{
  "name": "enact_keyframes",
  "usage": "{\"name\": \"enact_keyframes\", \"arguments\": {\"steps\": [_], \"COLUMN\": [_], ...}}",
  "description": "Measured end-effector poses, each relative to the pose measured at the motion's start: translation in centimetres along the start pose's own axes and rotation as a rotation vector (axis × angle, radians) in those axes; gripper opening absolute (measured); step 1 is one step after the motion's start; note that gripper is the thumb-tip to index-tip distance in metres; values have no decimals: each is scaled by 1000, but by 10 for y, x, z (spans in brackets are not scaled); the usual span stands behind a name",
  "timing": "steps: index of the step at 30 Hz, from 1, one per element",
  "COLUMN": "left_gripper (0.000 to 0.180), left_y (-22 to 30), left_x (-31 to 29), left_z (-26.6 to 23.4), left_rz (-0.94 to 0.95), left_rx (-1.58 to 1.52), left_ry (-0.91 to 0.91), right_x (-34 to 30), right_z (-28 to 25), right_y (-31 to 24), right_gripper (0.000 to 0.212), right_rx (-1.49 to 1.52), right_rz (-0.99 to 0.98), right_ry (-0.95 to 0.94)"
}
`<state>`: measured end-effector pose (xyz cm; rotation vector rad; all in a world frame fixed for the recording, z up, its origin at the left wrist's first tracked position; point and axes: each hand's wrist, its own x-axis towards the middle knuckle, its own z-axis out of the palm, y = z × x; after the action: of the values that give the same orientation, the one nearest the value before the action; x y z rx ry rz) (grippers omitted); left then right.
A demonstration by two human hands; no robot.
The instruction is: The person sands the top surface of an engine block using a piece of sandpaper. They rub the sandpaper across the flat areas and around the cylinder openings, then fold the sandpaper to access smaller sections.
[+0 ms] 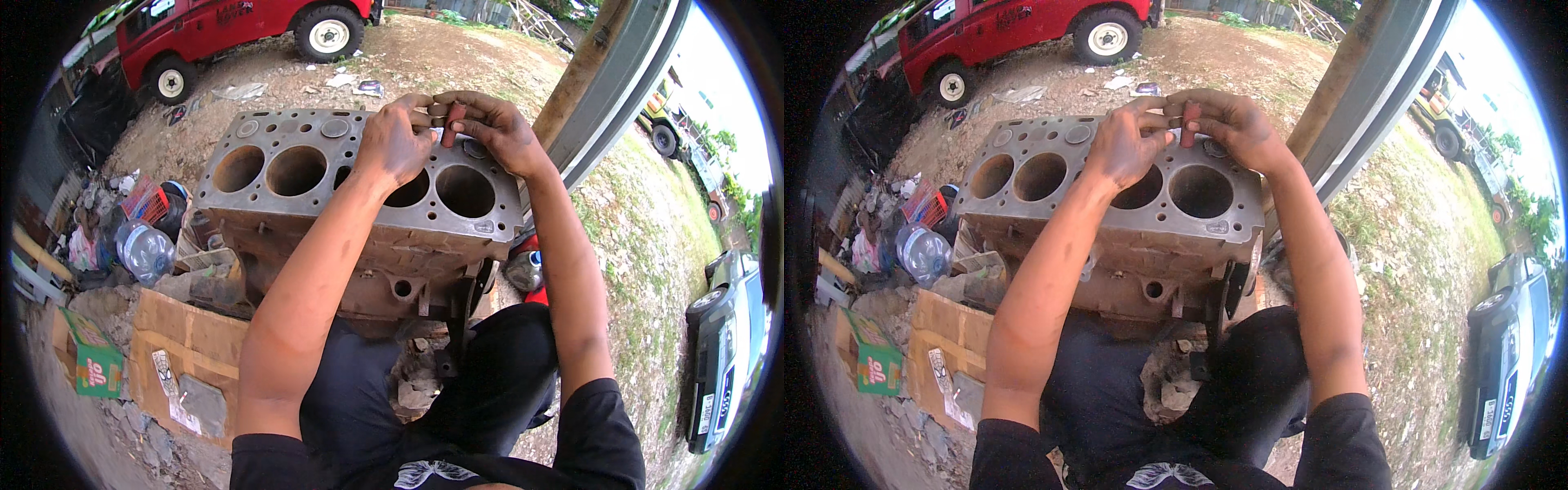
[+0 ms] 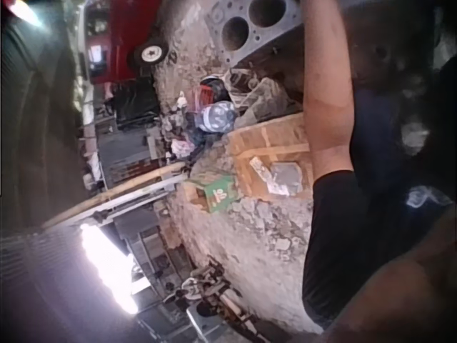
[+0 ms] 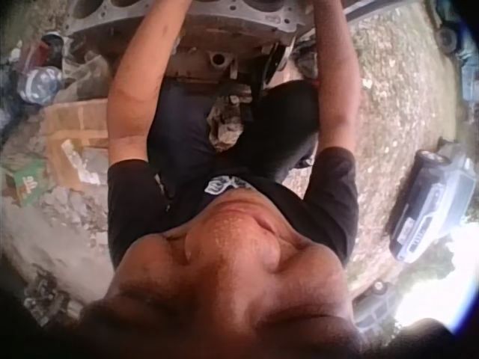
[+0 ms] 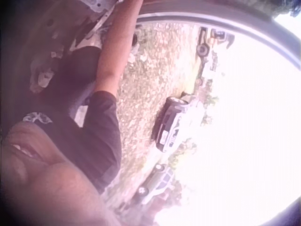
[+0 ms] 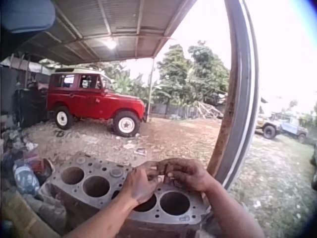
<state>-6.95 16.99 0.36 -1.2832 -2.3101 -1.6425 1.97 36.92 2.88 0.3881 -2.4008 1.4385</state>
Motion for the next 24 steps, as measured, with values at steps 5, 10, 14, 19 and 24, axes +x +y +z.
{"name": "enact_keyframes", "arguments": {"steps": [5, 10, 14, 19, 24], "left_gripper": [52, 52, 53, 55, 55], "left_y": [-4, -5, -3, -3, -7], "left_x": [-9, -9, -12, -11, -15], "left_z": [4, 1, 1, 0, 1], "left_rz": [25, 60, 73, 62, 86], "left_rx": [52, 105, 125, 127, 136], "left_ry": [25, -5, 21, -10, -14], "right_x": [5, 7, 0, -2, -5], "right_z": [2, 7, -3, -3, 10], "right_y": [0, -1, 8, 9, 7], "right_gripper": [30, 32, 32, 30, 31], "right_rx": [-262, -394, 0, -59, -290], "right_rz": [84, 167, 56, 58, 160], "right_ry": [292, 363, 159, 218, 374]}}
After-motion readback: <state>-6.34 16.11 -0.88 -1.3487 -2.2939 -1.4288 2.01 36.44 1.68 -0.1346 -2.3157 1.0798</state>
